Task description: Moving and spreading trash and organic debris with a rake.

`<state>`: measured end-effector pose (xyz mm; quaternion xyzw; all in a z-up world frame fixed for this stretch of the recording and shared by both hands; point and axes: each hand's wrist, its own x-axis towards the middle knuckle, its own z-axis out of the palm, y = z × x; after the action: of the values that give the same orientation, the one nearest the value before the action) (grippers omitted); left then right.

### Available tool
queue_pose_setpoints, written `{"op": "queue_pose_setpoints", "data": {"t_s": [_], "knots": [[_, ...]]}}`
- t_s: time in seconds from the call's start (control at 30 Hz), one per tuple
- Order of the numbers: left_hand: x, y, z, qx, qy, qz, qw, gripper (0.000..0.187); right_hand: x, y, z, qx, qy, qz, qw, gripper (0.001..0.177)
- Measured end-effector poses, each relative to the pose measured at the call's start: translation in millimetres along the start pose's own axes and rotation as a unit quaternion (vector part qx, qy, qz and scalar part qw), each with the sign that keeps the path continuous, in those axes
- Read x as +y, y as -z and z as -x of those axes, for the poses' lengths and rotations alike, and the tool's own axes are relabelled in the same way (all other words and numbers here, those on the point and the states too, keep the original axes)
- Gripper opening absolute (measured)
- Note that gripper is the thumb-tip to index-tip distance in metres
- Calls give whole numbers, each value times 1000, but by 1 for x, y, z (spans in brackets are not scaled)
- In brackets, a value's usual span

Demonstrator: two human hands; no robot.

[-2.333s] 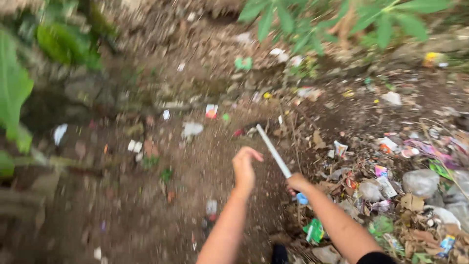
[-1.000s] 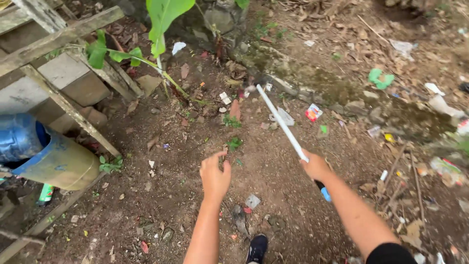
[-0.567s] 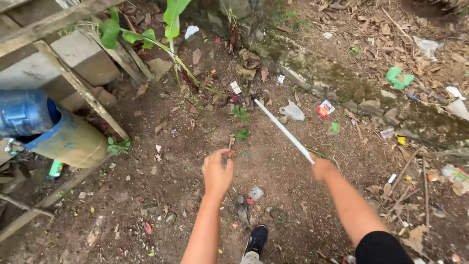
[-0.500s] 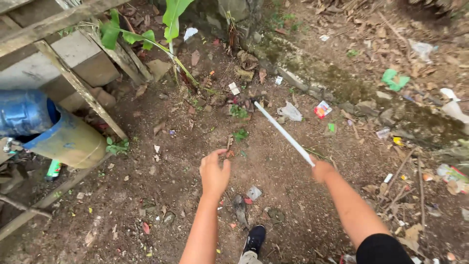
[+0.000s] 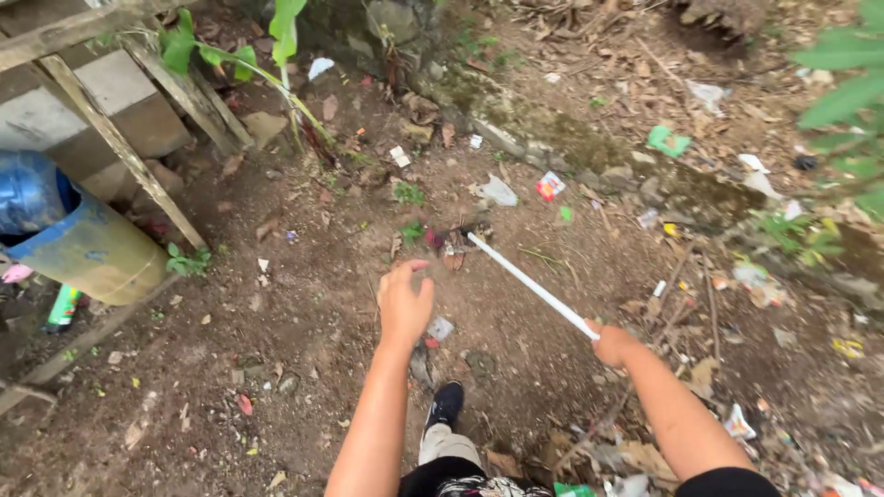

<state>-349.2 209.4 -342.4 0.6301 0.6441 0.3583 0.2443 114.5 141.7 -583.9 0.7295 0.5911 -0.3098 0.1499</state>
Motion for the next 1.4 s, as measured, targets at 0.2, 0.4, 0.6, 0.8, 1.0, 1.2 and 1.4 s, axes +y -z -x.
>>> {"op": "queue_pose_setpoints", "data": {"t_s": [0.2, 0.4, 0.6, 0.8, 1.0, 1.2, 1.4], "knots": [[10, -6, 74, -5, -35, -3, 999, 32, 67, -69, 87, 33, -8, -43, 998, 68], [38, 1, 135, -30, -62, 24, 997, 32, 127, -102, 191, 38, -60, -77, 994, 70], [46, 7, 151, -45, -62, 34, 996, 30, 138, -133, 211, 49, -30, -114, 992, 67], [17, 0, 148, -37, -63, 31, 997, 30, 94, -169, 165, -61, -215, -535, 815, 24], [-13, -16, 92, -65, 4, 20, 998, 33, 160, -225, 137, -59, -79, -488, 867, 46], [5, -61, -15, -70, -15, 33, 997, 34, 61, -68, 149, -25, -237, -479, 845, 34], [27, -76, -95, -71, -42, 53, 995, 33, -15, 59, 40, 72, -167, -584, 791, 65]]}}
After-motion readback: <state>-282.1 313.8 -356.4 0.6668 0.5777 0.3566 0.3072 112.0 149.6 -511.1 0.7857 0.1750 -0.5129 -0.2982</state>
